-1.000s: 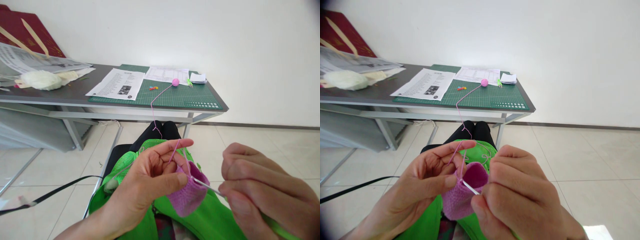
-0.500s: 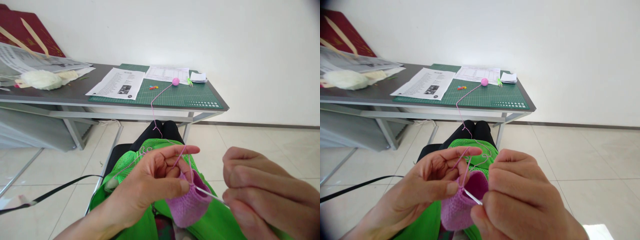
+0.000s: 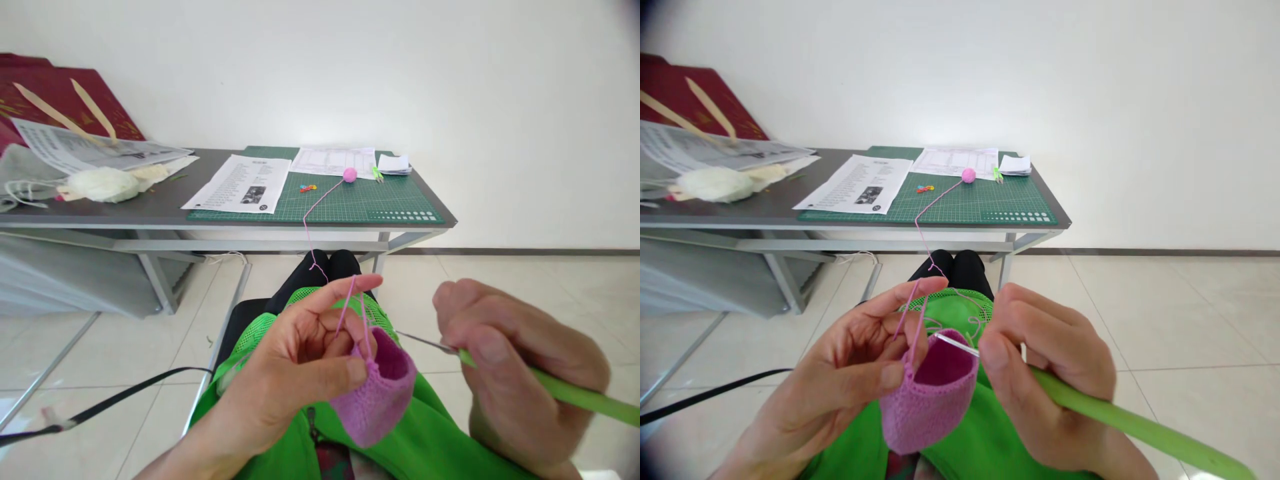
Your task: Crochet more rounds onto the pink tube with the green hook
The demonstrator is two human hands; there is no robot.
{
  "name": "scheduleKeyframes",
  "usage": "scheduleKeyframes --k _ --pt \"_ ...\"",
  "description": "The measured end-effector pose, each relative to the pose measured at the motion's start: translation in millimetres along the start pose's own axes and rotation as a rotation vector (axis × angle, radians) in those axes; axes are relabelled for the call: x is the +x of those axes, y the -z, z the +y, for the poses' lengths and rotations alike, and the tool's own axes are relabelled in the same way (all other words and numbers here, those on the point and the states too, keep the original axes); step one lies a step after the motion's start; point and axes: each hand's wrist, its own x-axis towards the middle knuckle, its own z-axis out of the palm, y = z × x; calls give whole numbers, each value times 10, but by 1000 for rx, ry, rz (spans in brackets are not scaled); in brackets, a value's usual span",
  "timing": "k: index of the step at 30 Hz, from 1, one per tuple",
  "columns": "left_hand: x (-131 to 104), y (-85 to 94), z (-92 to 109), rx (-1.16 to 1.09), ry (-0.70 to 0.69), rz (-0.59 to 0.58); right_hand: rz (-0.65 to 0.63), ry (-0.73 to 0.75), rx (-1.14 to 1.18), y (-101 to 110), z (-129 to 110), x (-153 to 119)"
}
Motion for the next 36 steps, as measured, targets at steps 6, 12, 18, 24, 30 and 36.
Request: scheduleKeyframes --k 6,12,18,24,30,36 --pt "3 -27 -6 37 -72 16 25 -130 234 -173 42 -75" --pt "-30 -70 47 90 -41 18 4 -132 256 -105 24 -101" --pt "-35 -98 45 122 -69 65 56 -136 298 -132 52 -112" --pt "-35 -88 49 133 -68 44 73 -150 332 -147 66 -86" --pt "-10 -54 52 157 -92 -1 129 -191 365 -193 119 -96" --pt "101 -40 111 209 -168 46 72 -287 343 -194 243 -52"
